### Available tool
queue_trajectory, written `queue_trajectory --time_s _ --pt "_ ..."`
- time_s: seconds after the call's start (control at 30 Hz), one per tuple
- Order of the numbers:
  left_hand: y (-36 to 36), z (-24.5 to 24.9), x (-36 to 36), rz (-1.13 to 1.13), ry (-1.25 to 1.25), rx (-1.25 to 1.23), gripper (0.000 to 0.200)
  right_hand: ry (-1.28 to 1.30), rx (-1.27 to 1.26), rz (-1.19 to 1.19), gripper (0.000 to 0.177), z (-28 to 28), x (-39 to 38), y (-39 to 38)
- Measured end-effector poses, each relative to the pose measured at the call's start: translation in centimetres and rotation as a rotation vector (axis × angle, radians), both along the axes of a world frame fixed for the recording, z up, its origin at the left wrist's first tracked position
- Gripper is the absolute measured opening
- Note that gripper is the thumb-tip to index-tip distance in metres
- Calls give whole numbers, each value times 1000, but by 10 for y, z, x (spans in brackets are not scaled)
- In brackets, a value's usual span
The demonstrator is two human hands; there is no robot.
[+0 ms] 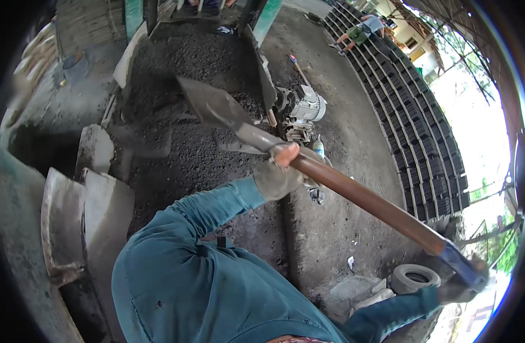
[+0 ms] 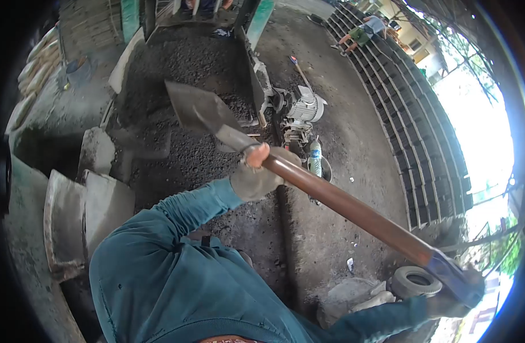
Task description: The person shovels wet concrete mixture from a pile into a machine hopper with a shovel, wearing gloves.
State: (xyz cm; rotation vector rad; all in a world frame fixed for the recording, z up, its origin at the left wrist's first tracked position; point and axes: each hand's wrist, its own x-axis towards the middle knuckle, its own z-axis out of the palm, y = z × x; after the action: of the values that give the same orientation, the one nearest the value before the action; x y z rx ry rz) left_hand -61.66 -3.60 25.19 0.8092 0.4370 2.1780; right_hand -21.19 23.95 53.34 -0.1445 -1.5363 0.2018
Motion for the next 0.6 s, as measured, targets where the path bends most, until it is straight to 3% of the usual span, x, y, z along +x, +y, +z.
queue_trajectory --time_s 0.13,0.27,0.4,0.47,0.6 --pt "-2 -20 19 1 -96 176 80 32 253 -127 31 104 -52 17" --pt "-52 -3 1 69 -221 289 89 -71 425 -178 34 147 -167 -15" --pt "-108 -13 -104 73 -208 469 86 -229 568 -92 41 110 -281 -117" --pt "-140 9 -149 330 -669 149 82 -334 640 13 46 67 -323 -184" --pt "-173 -49 -279 335 -759 66 58 -488 648 178 56 -24 -359 -273"
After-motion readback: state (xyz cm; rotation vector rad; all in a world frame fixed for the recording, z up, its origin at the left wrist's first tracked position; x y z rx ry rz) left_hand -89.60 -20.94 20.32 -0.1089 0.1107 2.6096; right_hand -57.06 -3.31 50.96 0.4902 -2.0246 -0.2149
